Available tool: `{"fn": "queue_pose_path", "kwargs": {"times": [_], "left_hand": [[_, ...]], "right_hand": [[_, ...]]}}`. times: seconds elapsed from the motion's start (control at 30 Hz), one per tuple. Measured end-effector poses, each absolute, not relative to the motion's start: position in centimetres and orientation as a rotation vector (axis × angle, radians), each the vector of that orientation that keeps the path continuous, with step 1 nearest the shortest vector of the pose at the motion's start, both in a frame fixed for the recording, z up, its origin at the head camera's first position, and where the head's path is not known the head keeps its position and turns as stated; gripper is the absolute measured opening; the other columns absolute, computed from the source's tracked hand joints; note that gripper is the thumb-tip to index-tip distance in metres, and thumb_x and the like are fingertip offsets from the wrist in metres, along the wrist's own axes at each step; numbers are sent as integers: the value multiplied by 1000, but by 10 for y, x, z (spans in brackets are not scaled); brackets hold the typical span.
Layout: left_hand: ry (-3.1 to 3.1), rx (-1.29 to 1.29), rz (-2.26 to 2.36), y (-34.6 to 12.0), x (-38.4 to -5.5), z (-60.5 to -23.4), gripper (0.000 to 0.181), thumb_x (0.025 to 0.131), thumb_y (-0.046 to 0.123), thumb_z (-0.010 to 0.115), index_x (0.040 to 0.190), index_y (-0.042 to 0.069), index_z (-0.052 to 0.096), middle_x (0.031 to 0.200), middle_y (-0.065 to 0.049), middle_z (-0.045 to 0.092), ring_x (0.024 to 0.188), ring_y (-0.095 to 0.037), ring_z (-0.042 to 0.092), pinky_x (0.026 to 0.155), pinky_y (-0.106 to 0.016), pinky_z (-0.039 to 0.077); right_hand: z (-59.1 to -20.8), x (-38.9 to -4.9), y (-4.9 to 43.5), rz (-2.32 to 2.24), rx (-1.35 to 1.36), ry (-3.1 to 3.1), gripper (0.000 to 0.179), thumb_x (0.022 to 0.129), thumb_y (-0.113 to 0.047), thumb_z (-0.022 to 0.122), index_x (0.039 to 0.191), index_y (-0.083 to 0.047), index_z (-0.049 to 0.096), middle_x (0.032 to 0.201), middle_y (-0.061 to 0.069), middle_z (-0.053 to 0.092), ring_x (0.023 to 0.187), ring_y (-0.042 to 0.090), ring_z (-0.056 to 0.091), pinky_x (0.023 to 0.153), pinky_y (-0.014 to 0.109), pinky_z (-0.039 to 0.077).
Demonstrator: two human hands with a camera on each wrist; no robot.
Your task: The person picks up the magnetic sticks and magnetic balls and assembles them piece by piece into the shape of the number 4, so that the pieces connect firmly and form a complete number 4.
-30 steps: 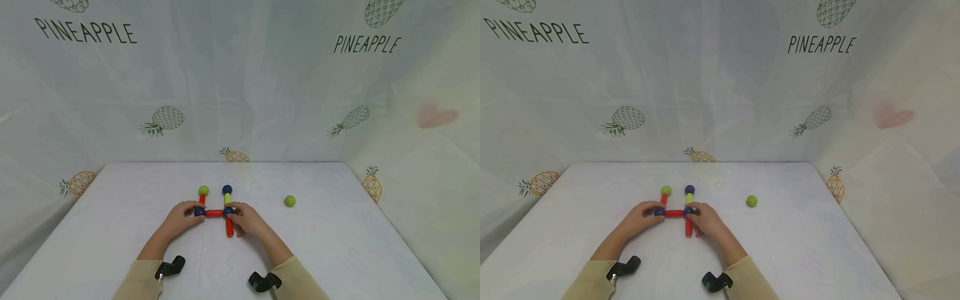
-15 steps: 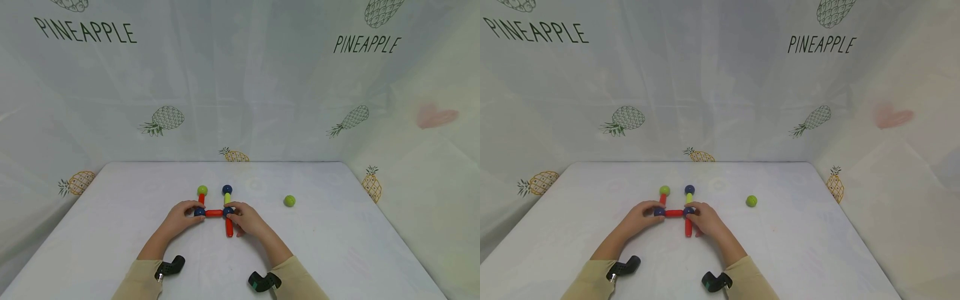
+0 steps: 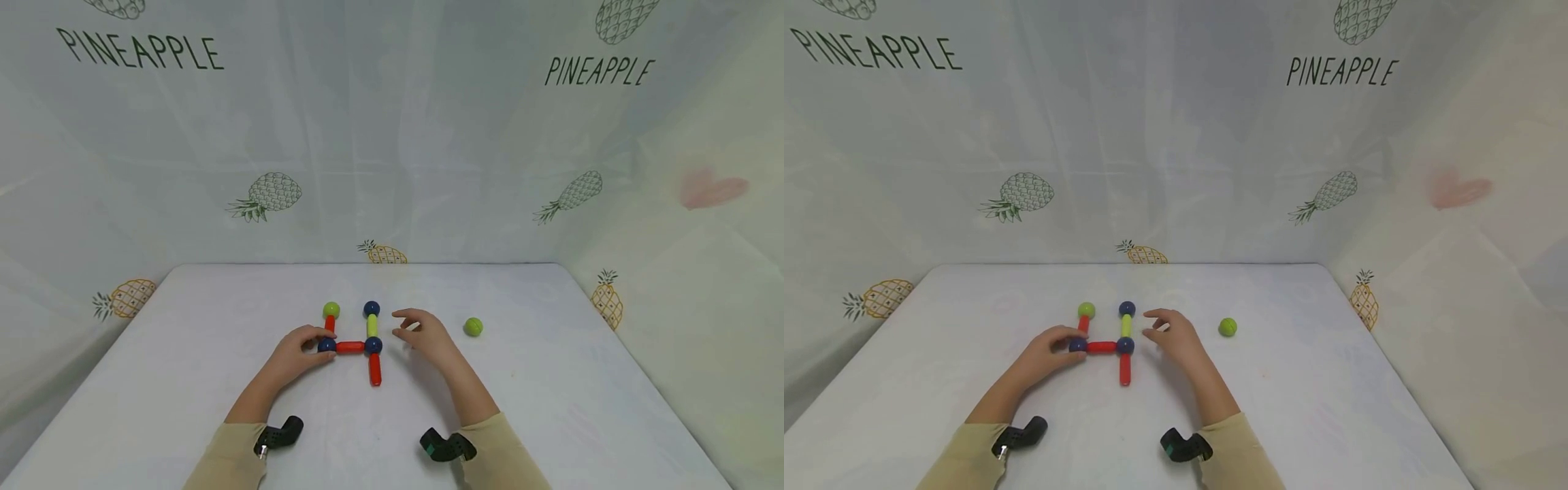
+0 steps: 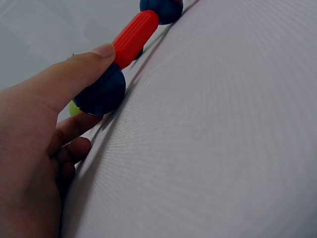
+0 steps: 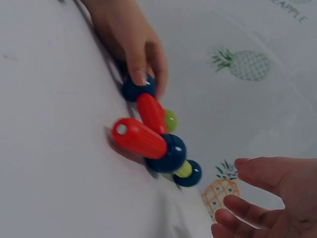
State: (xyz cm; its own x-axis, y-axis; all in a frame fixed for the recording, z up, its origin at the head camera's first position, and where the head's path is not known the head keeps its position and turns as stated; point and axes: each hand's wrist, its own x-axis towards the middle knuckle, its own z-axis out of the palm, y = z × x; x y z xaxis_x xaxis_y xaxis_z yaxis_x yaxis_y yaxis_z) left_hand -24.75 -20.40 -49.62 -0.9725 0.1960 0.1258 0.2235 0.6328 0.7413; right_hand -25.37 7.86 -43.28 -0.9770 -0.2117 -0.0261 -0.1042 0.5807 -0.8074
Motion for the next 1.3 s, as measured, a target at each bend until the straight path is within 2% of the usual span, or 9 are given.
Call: {"fn": "queue_pose_path", "kwargs": {"times": [0.2, 0.5, 0.73, 1.1, 1.3], "left_hand": [[-2798, -386, -1280, -204, -248, -495, 32, 81, 29, 80, 111, 24, 71, 111, 2, 63, 97, -19, 53, 87, -41, 46], [-2804, -378, -1275, -202, -247, -494, 32, 81, 28, 80, 111, 23, 71, 111, 1, 63, 97, -20, 52, 87, -40, 46], [-2811, -365, -1269, -202, -246, -493, 32, 82, 28, 80, 111, 21, 71, 110, 0, 63, 96, -20, 52, 86, -41, 46], [-2809, -381, -1265, -203, -247, -493, 32, 82, 28, 80, 111, 20, 71, 106, 1, 62, 94, -19, 51, 84, -40, 46], [-2814, -376, -1257, -203, -246, -492, 32, 82, 28, 80, 111, 21, 71, 107, 1, 62, 94, -19, 51, 85, -40, 46]], "right_hand": [[-428, -259, 99, -1403, -185, 2747, 37, 90, -19, 71, 125, -11, 65, 106, 4, 62, 92, 21, 57, 72, 33, 50], [-423, -263, 132, -1522, -135, 2771, 34, 87, -13, 73, 119, -6, 67, 113, 11, 63, 97, 24, 60, 74, 36, 48], [-424, -267, 153, -1494, -66, 2827, 32, 87, -13, 72, 118, -4, 67, 115, 13, 63, 110, 30, 55, 85, 44, 47], [-434, -270, 171, -1470, 143, 2842, 36, 88, -15, 71, 122, -5, 65, 135, 18, 50, 128, 37, 39, 96, 52, 40], [-437, -270, 177, -1486, 244, 2836, 35, 87, -15, 71, 120, -3, 65, 136, 20, 49, 128, 41, 40, 97, 54, 40]]}}
